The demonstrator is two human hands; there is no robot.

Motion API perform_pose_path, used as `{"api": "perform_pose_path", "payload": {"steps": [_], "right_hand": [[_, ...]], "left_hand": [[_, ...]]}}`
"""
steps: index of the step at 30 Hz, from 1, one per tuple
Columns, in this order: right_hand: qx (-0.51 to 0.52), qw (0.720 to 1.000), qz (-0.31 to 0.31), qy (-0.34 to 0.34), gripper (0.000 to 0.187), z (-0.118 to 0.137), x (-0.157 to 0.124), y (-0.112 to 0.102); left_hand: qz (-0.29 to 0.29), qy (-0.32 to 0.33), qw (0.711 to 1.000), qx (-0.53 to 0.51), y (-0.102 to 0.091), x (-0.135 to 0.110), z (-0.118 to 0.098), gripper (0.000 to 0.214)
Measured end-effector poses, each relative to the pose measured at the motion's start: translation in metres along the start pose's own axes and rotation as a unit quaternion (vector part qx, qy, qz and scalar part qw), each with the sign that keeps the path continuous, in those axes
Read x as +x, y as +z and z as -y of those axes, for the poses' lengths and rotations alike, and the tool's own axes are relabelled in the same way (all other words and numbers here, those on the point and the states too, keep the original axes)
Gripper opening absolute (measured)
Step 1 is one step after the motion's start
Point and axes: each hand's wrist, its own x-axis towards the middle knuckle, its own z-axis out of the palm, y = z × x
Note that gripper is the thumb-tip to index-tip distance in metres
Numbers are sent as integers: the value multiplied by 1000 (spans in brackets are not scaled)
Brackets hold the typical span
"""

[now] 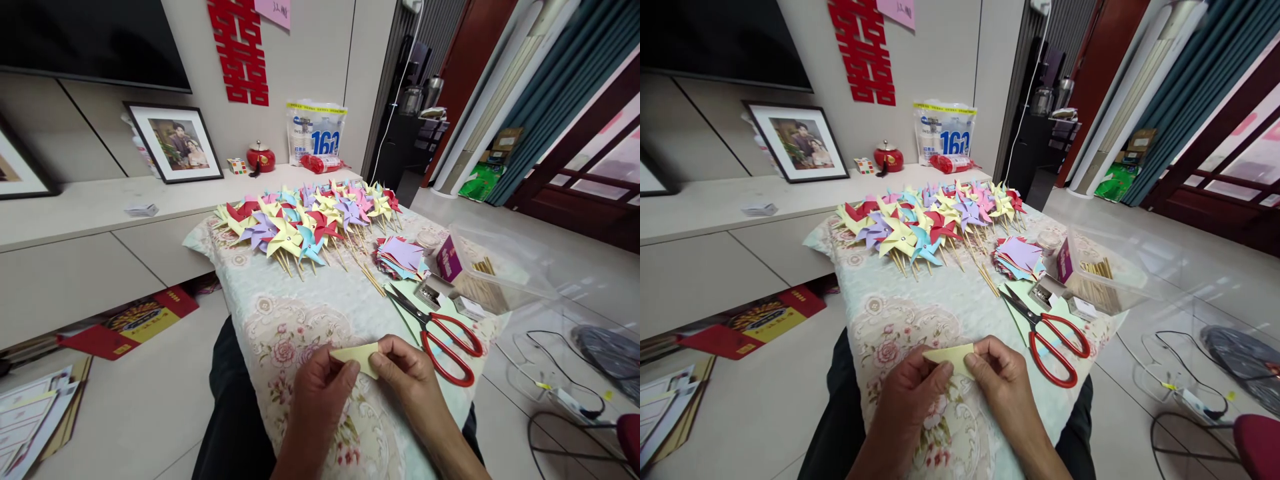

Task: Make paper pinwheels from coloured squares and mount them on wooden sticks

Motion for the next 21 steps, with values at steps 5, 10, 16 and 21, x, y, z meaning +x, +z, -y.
{"api": "perform_pose_path", "payload": {"steps": [5, 10, 16, 21], "right_hand": [[-70, 997, 10, -15, 32, 1, -6, 0], [-81, 997, -5, -5, 38, 0, -8, 1], [-134, 990, 16, -42, 33, -1, -11, 6], [-178, 980, 34, -82, 34, 5, -12, 6]], "left_hand": [[-32, -41, 997, -50, 5, -3, -9, 18], [-36, -38, 997, -61, 11, -2, -8, 22], [-46, -64, 991, -109, 10, 0, -2, 22], [-45, -77, 990, -112, 11, 1, -9, 21]]}}
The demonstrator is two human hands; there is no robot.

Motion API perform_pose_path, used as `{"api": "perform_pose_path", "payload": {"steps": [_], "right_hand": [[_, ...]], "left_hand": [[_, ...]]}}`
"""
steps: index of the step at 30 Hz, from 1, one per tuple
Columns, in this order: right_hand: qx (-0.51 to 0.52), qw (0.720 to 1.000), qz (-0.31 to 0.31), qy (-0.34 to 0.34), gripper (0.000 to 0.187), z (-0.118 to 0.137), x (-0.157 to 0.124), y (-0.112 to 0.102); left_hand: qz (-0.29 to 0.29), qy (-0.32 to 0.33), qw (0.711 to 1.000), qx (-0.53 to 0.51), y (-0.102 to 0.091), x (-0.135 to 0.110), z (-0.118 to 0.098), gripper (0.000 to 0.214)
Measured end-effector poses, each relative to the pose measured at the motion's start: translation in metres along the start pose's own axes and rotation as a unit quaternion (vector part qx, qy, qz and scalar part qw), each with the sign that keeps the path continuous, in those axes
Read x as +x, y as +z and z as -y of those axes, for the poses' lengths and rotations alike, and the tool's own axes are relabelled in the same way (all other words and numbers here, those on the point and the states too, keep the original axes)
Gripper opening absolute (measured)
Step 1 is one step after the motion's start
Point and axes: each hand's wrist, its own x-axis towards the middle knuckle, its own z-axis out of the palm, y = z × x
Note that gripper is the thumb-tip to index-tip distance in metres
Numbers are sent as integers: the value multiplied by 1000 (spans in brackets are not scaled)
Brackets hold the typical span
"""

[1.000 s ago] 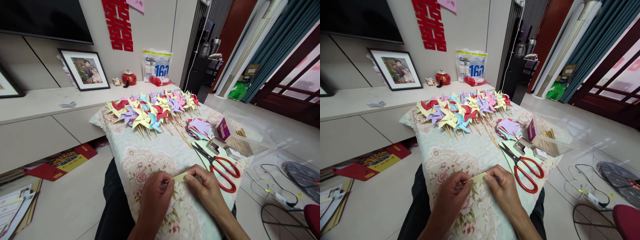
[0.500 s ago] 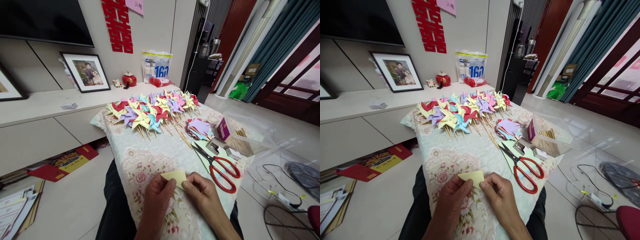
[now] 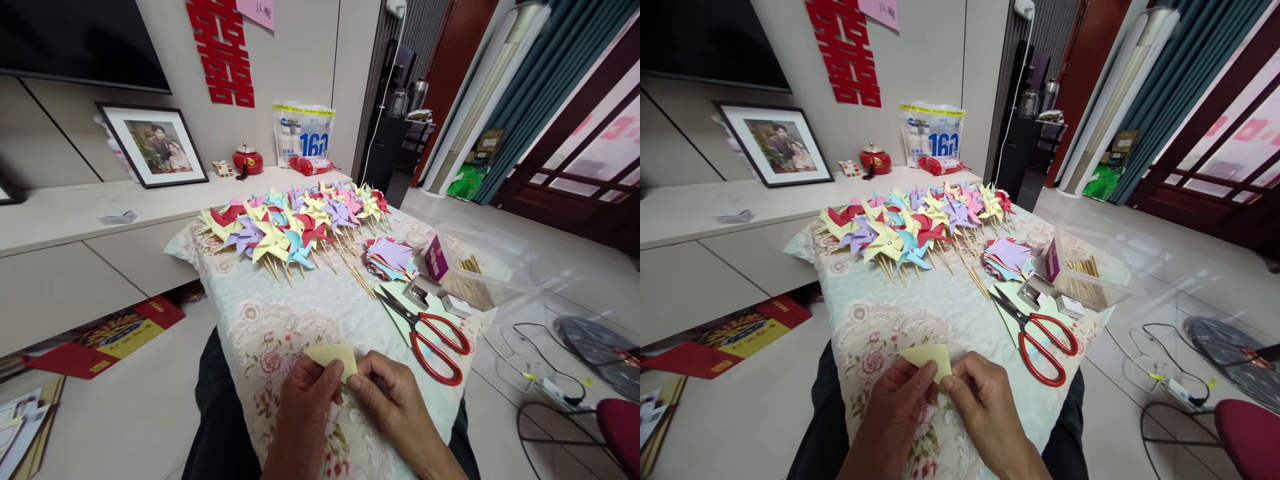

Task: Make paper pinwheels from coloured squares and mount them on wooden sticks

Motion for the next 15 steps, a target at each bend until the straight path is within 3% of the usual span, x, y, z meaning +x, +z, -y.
{"api": "perform_pose_path", "payload": {"steps": [3, 6, 8, 11, 15], "right_hand": [[-32, 998, 9, -46, 25, -1, -3, -20], [-120, 988, -92, -42, 22, -14, -7, -58], [-206, 967, -151, -18, 22, -30, -9, -85], [-326, 926, -191, 16, 24, -56, -10, -115], [-408, 898, -161, 29, 23, -82, -7, -127]], "left_hand": [[-10, -21, 999, -36, -1, 0, -8, 22], [-28, -43, 997, -61, -5, 0, -14, 22], [-30, -49, 996, -68, -7, 1, -16, 20], [-28, -50, 996, -63, -7, 3, -14, 19], [-24, -47, 996, -67, -7, 6, -10, 22]]}}
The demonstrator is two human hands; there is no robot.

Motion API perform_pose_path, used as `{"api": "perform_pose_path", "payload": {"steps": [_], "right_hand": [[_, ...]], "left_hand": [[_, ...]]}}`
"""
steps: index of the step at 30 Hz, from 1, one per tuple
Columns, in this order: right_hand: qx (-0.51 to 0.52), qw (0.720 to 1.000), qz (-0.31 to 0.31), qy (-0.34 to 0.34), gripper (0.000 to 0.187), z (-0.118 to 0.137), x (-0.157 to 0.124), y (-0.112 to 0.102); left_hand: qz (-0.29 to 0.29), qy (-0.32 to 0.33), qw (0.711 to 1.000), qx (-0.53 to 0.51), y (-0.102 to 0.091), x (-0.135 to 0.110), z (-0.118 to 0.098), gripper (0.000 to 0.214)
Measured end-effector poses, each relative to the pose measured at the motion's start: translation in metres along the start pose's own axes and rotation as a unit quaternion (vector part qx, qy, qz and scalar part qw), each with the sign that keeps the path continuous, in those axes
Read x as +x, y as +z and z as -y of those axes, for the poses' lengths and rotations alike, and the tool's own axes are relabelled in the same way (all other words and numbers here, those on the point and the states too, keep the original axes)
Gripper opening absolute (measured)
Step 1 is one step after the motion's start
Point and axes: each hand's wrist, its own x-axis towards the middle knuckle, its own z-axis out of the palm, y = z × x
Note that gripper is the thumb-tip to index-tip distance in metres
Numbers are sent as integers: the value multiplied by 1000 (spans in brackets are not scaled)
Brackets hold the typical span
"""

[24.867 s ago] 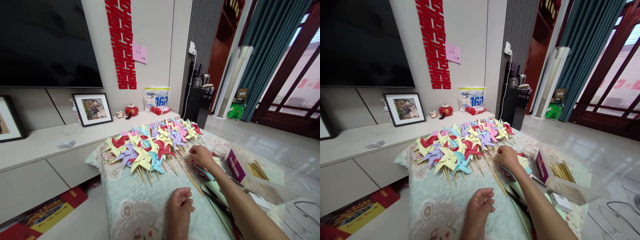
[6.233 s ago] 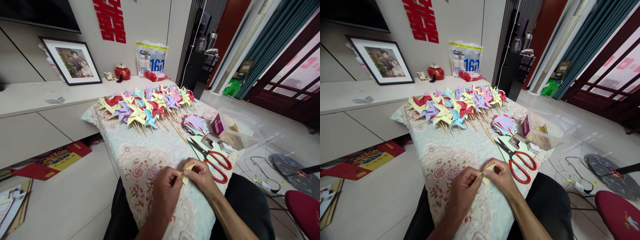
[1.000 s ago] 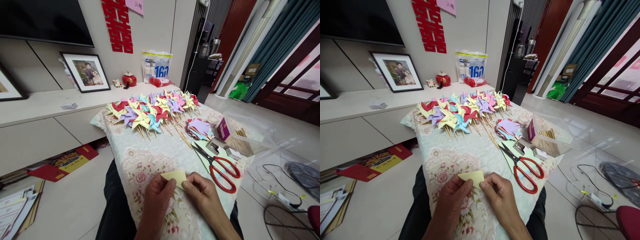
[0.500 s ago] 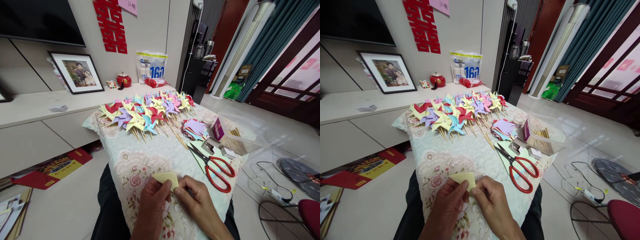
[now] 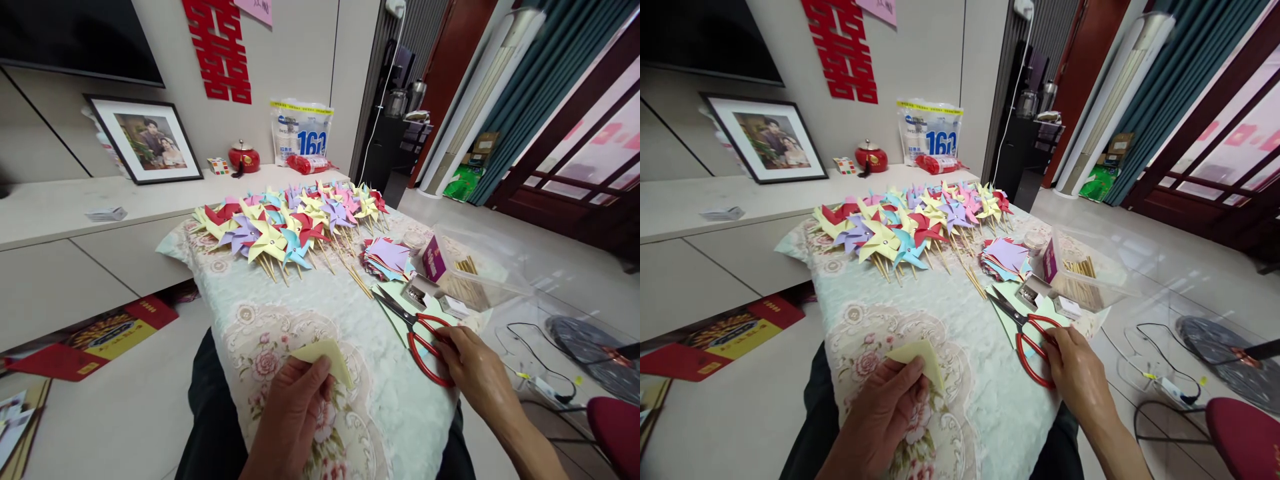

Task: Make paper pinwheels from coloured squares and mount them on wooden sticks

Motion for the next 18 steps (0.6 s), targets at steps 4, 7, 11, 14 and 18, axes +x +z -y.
{"api": "perform_pose_path", "payload": {"steps": [4, 7, 11, 14, 18], "right_hand": [[-41, 998, 48, -18, 25, -6, 7, 5], [-67, 993, 96, -13, 27, -8, 11, 1], [-98, 988, 115, -16, 34, -11, 6, -3], [-83, 991, 95, -34, 35, -12, -6, -5], [17, 996, 85, -13, 28, -7, -22, -15]], "left_hand": [[-6, -7, 1000, -16, 0, 2, -1, 25], [2, -7, 1000, -22, -1, 2, -3, 24], [10, 1, 1000, -23, -4, 1, -5, 20], [9, 0, 999, -35, -6, 0, -6, 17], [-7, -19, 997, -76, -7, -1, -8, 19]]}}
